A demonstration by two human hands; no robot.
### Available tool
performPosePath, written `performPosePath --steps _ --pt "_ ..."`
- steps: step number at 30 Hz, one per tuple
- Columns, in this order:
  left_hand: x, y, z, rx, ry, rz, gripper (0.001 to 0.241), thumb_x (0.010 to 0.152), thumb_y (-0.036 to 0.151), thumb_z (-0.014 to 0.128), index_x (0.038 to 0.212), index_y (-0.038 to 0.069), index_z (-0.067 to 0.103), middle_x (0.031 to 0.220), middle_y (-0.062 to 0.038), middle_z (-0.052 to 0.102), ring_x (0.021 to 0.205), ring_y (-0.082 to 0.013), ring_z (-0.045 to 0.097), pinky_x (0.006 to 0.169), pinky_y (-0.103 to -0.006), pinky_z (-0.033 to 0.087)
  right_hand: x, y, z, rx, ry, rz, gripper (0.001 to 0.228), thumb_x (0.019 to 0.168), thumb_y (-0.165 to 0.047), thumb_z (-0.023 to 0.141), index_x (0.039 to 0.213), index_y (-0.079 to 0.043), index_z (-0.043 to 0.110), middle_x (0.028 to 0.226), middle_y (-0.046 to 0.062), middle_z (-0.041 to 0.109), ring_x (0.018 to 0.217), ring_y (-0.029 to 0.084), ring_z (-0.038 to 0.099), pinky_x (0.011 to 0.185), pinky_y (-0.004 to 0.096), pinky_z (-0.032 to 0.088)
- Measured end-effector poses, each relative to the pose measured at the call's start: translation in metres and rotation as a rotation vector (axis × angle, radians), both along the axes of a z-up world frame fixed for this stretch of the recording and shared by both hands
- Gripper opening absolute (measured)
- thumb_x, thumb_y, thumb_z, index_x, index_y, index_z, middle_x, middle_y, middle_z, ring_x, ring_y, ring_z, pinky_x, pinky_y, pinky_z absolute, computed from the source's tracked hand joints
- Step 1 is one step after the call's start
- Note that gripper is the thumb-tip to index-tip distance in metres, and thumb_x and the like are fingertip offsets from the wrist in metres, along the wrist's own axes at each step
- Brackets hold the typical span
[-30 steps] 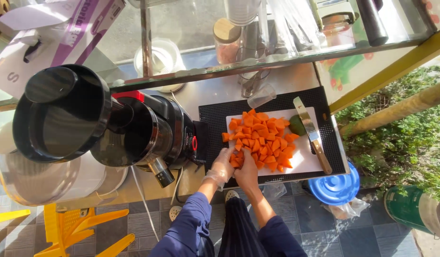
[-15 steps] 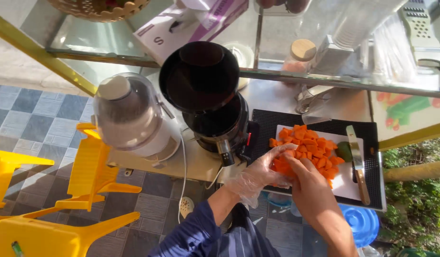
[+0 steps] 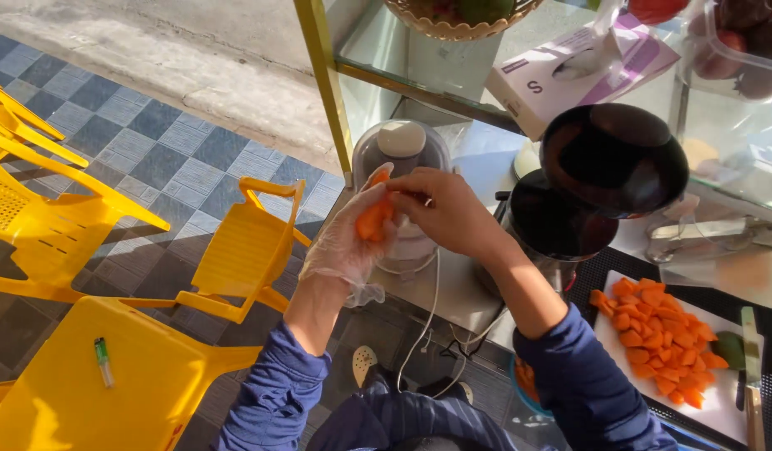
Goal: Chopping carrots and feeding them into a juicer to make fresh juice.
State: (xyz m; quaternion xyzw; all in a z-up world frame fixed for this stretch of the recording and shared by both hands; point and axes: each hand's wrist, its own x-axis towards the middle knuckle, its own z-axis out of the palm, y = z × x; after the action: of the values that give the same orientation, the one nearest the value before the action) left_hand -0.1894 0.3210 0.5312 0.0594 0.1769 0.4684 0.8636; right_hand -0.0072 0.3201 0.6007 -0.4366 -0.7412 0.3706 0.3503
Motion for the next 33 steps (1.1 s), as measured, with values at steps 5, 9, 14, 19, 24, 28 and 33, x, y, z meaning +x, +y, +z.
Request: performPosePath --steps 5,9,14,19,24,28,33 --pt "-0.108 0.037 -0.029 -0.079 0.003 0.119 0.04 0.091 0.008 0.074 0.13 0.017 0.068 0.106 -0.006 0.068 0.088 -0.0187 0.068 0.059 -0.0203 0.057 -0.098 0.069 -0.068 0.086 -0.004 -0.167 0.019 0.098 -0.014 0.064 0.113 -0.007 0.074 0.093 0.015 0.07 0.087 0.036 0.066 0.076 0.044 0.051" --pt "-0.168 0.052 -0.041 -0.13 0.046 0.205 0.039 0.09 0.008 0.075 0.128 0.018 0.069 0.103 -0.008 0.068 0.086 -0.0197 0.068 0.057 -0.0212 0.057 -0.174 0.11 -0.171 0.559 -0.962 0.045 0.014 0.081 -0.01 0.065 0.088 -0.011 0.078 0.095 0.008 0.073 0.105 0.029 0.066 0.093 0.042 0.05" --pt "-0.2 0.062 -0.046 -0.127 0.072 0.132 0.042 0.09 0.009 0.074 0.13 0.019 0.068 0.105 -0.009 0.067 0.085 -0.0201 0.068 0.058 -0.0225 0.059 -0.205 0.14 -0.28 0.378 -1.656 0.231 0.023 0.094 -0.022 0.06 0.106 -0.016 0.079 0.1 0.008 0.073 0.108 0.034 0.062 0.091 0.056 0.045" --pt "-0.208 0.056 -0.061 -0.192 0.107 0.118 0.046 0.09 0.01 0.074 0.134 0.016 0.065 0.106 -0.011 0.067 0.084 -0.0198 0.069 0.059 -0.0232 0.059 -0.225 0.121 -0.313 0.286 -1.52 0.16 0.022 0.093 -0.023 0.061 0.105 -0.015 0.077 0.102 0.007 0.071 0.108 0.031 0.061 0.093 0.053 0.044" --pt "-0.183 0.058 -0.052 -0.255 0.187 0.144 0.048 0.087 0.01 0.074 0.135 0.014 0.066 0.105 -0.011 0.068 0.084 -0.0192 0.069 0.058 -0.0215 0.059 -0.225 0.135 -0.268 0.303 -1.42 0.132 0.021 0.092 -0.024 0.063 0.105 -0.014 0.075 0.103 0.006 0.07 0.108 0.028 0.06 0.095 0.05 0.043" --pt "-0.172 0.067 -0.061 -0.275 0.204 0.148 0.046 0.088 0.009 0.074 0.133 0.014 0.066 0.105 -0.01 0.068 0.085 -0.019 0.069 0.057 -0.0201 0.058 -0.218 0.114 -0.254 0.317 -1.348 0.169 0.021 0.091 -0.024 0.064 0.104 -0.013 0.074 0.104 0.005 0.069 0.108 0.026 0.059 0.097 0.047 0.042" --pt "-0.154 0.102 -0.068 -0.128 0.177 0.111 0.042 0.089 0.013 0.075 0.13 0.018 0.068 0.103 -0.006 0.067 0.08 -0.0167 0.067 0.053 -0.019 0.055 -0.187 0.081 -0.176 0.424 -0.771 -0.216 0.013 0.09 -0.02 0.063 0.084 -0.011 0.07 0.095 0.005 0.064 0.105 0.025 0.059 0.098 0.042 0.044"
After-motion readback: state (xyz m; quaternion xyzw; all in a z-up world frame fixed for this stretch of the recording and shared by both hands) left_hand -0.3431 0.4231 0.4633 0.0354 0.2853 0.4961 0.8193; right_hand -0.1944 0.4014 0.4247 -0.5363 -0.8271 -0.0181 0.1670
